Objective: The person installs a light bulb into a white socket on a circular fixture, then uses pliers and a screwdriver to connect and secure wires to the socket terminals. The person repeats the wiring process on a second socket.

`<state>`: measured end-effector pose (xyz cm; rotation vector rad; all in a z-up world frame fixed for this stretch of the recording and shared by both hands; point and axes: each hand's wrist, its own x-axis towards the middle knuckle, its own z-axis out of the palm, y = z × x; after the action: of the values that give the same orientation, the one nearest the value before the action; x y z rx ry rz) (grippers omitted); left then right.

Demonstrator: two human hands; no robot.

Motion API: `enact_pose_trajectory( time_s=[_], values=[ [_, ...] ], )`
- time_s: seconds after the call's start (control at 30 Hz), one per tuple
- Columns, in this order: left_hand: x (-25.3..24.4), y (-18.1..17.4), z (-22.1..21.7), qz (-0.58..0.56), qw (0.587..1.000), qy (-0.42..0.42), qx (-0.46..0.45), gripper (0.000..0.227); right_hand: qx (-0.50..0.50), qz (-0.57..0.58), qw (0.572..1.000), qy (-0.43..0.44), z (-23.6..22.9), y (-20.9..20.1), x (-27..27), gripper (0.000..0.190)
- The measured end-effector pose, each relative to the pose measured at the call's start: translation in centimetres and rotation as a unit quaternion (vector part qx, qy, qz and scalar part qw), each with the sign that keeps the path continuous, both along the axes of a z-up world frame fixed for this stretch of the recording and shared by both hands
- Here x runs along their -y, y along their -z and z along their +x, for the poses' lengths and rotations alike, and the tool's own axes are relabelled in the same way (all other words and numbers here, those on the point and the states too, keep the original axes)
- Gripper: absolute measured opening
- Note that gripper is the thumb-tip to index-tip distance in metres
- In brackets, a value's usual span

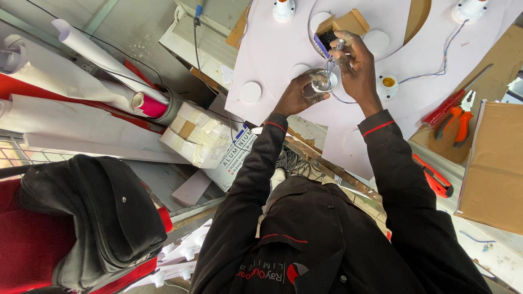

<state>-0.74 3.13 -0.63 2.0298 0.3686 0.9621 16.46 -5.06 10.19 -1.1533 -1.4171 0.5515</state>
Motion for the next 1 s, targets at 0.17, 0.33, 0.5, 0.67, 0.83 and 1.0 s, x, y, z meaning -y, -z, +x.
enact_pose_trajectory(
  time_s=[0.17,0.33,0.5,0.67,0.83,1.0],
  values=[
    [0.3,0.4,0.0,0.041,0.998,-0.029,-0.031,0.048,0.040,0.004,0.999,0.001,-0.5,-0.1,0.5,0.043],
    [0.3,0.8,0.2,0.042,0.996,-0.051,-0.059,0.052,0.028,0.016,0.998,0.061,-1.2,-0.6,1.0,0.038],
    [0.4,0.5,0.0,0.039,0.998,-0.036,-0.035,0.047,0.014,0.011,0.998,0.058,-1.6,-0.3,1.2,0.033],
    [0.1,1.0,-0.1,0.035,0.997,-0.045,-0.052,0.050,0.020,0.010,0.998,0.064,-1.8,-0.1,0.6,0.038],
    [-0.1,1.9,0.0,0.041,0.997,-0.050,-0.050,0.052,0.059,0.024,0.994,0.094,-1.7,0.4,0.8,0.036],
    [0.1,0.9,-0.1,0.058,0.997,-0.039,-0.035,0.048,0.088,0.058,0.988,0.113,-1.5,0.9,0.9,0.032]
  ],
)
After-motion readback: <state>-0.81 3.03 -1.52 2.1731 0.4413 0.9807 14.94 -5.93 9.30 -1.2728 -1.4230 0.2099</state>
